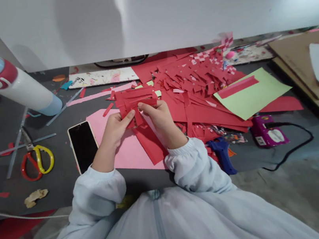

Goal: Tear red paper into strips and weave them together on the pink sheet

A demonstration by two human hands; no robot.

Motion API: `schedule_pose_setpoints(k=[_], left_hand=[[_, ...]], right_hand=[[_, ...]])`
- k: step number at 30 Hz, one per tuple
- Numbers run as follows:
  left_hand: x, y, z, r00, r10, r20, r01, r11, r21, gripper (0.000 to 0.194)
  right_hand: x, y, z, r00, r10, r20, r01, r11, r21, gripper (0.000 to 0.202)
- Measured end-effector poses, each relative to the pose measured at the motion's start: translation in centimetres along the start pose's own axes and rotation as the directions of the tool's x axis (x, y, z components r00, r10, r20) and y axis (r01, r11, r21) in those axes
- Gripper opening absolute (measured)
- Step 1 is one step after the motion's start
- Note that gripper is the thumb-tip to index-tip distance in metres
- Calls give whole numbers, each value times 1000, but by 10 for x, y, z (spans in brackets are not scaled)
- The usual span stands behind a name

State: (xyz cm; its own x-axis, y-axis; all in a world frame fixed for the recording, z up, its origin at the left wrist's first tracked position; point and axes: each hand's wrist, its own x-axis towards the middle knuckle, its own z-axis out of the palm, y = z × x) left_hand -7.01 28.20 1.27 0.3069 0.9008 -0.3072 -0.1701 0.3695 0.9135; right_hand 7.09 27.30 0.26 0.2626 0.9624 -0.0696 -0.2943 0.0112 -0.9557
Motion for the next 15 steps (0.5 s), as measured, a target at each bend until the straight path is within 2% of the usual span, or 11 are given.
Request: schedule_pose_setpoints(k=[7,11,15], left_hand=[[0,0,-2,999,35,42,-36,999,10,43],[-1,0,-1,998,35,51,-36,999,11,43],[-3,3,0,996,23,82,-27,998,48,45]], right_hand=[[3,-3,1,996,77,42,-80,993,85,29],[1,-6,-1,992,105,66,-106,994,18,34],[-1,-3,-3,991,74,114,-80,996,47,25]])
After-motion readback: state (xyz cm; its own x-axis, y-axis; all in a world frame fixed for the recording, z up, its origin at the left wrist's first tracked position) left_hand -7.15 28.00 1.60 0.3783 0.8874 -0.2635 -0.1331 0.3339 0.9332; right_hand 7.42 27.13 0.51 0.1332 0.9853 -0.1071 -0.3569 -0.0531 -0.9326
